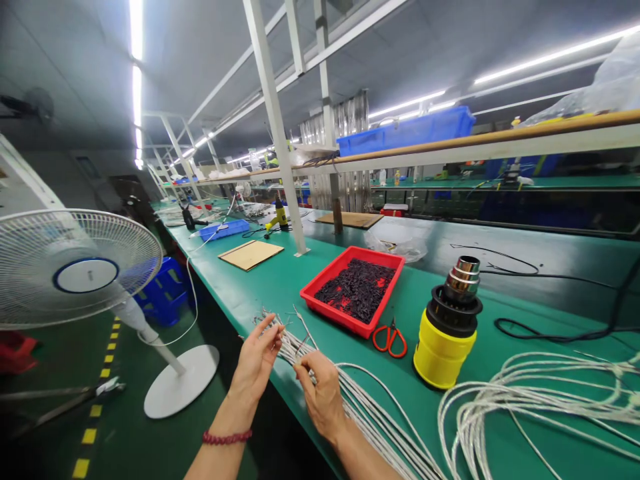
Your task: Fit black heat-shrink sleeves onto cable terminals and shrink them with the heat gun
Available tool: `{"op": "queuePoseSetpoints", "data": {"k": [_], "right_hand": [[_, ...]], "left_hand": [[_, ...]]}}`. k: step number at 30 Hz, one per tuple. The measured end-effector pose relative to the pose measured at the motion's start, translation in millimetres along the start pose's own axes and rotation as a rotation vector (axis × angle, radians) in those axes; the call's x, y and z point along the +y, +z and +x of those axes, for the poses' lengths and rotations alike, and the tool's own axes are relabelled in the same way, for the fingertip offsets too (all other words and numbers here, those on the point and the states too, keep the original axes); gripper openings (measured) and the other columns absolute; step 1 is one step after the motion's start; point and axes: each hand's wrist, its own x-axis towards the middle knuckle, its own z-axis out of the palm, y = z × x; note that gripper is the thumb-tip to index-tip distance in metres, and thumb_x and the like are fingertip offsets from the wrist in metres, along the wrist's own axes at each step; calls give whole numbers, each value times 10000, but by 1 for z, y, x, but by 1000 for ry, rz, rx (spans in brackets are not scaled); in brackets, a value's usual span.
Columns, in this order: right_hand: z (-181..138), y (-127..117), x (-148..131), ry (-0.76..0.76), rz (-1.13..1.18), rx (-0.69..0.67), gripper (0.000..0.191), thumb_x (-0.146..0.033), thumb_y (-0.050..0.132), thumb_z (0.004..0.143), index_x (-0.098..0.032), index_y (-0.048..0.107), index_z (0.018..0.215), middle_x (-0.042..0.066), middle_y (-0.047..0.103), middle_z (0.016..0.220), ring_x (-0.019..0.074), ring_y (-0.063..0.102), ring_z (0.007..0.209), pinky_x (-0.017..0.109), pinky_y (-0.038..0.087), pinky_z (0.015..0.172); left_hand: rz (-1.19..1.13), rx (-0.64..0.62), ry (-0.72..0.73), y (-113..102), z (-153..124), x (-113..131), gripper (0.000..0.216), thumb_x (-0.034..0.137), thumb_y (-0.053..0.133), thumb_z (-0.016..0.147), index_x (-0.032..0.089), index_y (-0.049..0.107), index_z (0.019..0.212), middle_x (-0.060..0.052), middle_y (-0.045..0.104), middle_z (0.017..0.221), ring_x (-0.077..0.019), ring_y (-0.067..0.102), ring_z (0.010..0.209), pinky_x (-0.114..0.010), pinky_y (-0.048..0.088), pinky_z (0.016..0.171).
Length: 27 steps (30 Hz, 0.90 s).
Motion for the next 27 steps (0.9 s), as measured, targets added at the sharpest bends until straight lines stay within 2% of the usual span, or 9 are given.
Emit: {"op": "queuePoseSetpoints", "data": {"k": [4, 8, 27], "right_hand": [[1, 0, -1, -3, -16, -2, 258, -300, 458, 945, -204, 529, 716, -7, 563, 688, 151, 524, 661, 257, 390, 654], [0, 0, -1, -3, -23, -17, 254, -289, 447, 948, -204, 517, 719, -9, 555, 692, 150, 516, 663, 257, 382, 652], [-1, 2, 4, -4, -14, -34, 241, -272, 443, 952, -204, 493, 726, -18, 532, 694, 143, 485, 665, 250, 346, 657]], "left_hand": [[-20, -4, -46, -2, 0, 2, 319, 141, 755, 669, 145, 647, 968, -32, 709, 735, -63, 615, 587, -145, 479, 561], [-35, -5, -58, -1, -2, 4, 268, 125, 722, 705, 147, 648, 962, -36, 707, 735, -60, 614, 578, -139, 479, 551], [-37, -3, -57, -2, -2, 3, 227, 89, 659, 771, 122, 630, 994, -44, 688, 724, -54, 600, 565, -132, 483, 543]]}}
